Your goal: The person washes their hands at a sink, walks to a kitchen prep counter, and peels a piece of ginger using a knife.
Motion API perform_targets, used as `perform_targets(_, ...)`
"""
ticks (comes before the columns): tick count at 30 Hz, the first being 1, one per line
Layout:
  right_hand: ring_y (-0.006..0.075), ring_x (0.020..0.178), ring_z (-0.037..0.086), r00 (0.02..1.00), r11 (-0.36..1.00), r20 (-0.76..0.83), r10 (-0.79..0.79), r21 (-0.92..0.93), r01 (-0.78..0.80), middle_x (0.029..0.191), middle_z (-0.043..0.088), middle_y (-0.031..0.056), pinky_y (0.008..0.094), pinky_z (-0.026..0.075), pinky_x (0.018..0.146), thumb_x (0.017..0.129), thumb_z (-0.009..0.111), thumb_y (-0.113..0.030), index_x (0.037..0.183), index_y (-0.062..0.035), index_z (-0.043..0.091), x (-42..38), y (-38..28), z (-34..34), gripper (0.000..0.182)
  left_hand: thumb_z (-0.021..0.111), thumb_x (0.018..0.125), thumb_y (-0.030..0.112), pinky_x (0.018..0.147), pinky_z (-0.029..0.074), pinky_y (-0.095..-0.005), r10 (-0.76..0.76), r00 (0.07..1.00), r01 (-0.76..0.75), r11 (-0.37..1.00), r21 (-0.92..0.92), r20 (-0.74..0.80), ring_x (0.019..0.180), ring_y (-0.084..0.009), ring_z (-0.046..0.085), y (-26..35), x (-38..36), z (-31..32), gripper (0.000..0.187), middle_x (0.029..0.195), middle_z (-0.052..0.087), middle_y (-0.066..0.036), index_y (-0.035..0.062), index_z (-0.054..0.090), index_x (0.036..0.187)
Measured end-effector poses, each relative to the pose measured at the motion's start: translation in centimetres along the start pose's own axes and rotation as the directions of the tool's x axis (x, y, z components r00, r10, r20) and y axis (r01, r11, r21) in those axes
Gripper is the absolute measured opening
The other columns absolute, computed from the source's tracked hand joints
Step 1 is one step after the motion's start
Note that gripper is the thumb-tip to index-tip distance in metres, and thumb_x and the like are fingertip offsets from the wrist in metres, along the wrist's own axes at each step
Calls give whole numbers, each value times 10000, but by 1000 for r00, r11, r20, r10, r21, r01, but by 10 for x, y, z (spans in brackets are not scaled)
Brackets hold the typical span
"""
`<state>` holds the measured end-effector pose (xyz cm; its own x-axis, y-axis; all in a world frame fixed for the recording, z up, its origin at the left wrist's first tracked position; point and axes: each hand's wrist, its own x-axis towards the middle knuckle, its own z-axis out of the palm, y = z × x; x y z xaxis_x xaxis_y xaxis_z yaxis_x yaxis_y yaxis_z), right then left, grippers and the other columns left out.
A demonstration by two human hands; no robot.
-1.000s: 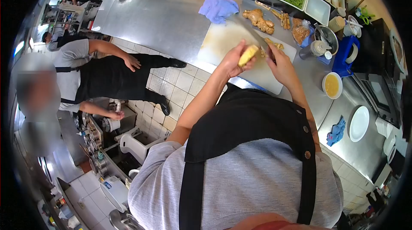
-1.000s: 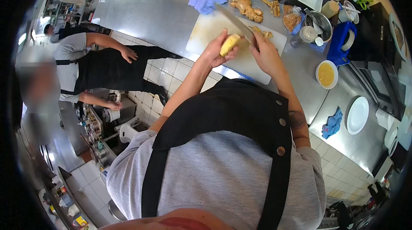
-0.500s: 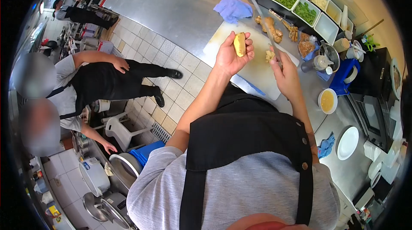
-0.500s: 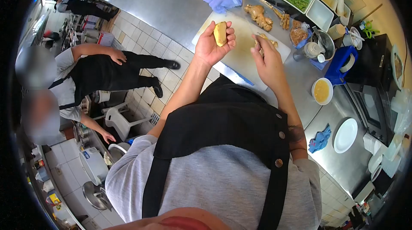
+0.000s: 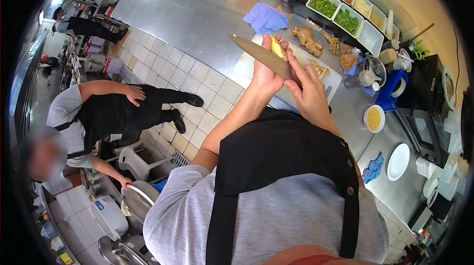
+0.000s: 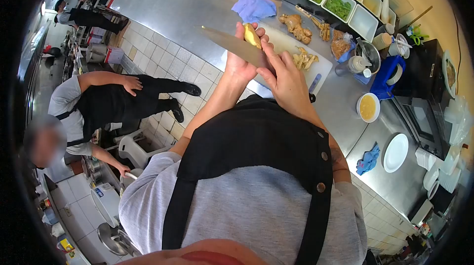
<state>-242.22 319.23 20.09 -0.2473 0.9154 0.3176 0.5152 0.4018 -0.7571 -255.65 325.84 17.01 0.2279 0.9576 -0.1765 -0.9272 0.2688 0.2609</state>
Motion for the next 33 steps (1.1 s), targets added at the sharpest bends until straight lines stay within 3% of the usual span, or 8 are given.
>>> perform_targets(11,291,761,552,999,997,-16,-32,68,33,889,504,121,372,467,687,877,647,-239,1411,-169,440,14,-5,17,577,467,973,455,747,469,-383,142,990,-142,990,-9,-16,815,-203,527,13,0,-1,355,890,526,-48,111,478,1062)
perform_targets(17,264,812,589,994,977,-85,-75,191,90,997,579,142,356,483,719,905,621,-197,1374,-85,462,20,9,21,507,466,975,456,778,466,-380,171,985,-167,980,109,-27,839,-188,534,23,7,-7,350,937,549,-22,120,494,1070)
perform_targets(20,238,772,616,984,951,47,174,253,-180,1053,609,163,351,494,691,915,601,-160,1325,-43,494,14,20,13,440,519,977,378,757,475,-304,370,925,-323,886,331,-89,833,-135,545,26,27,-42,316,949,550,-18,91,488,1106)
perform_targets(23,217,673,612,888,864,116,445,207,-460,1011,619,171,349,494,643,915,596,-154,1298,-27,510,8,34,7,412,559,967,304,770,498,-320,400,905,-286,822,493,-142,872,-132,568,25,40,-82,302,979,565,-33,56,483,1122)
perform_targets(24,266,595,600,886,863,106,451,204,-463,967,611,186,366,498,612,917,583,-138,1230,-15,541,4,45,9,340,643,918,204,726,525,-315,390,890,-234,834,499,-235,832,-147,594,22,43,-95,296,967,583,-62,18,496,1096)
perform_targets(28,378,694,622,912,904,55,407,-171,-393,918,607,228,460,500,653,945,530,-185,1117,-19,562,-19,90,20,241,750,798,58,626,523,-262,370,881,-47,688,724,-294,711,-139,605,1,39,-132,325,855,606,-73,-11,529,1027)
perform_targets(30,429,758,619,907,857,42,418,-348,-379,911,603,246,511,494,678,965,489,-232,1090,-48,556,-30,99,23,233,735,813,61,674,549,-277,339,914,4,543,840,-224,764,-162,628,-12,33,-148,305,910,622,-91,-17,527,1021)
perform_targets(33,443,807,612,802,737,108,587,-482,-474,909,601,252,546,486,705,978,438,-314,1130,-113,539,-40,105,28,271,751,796,86,661,532,-283,321,942,-3,302,953,-98,748,-165,630,-22,27,-161,301,866,640,-102,-20,537,978)
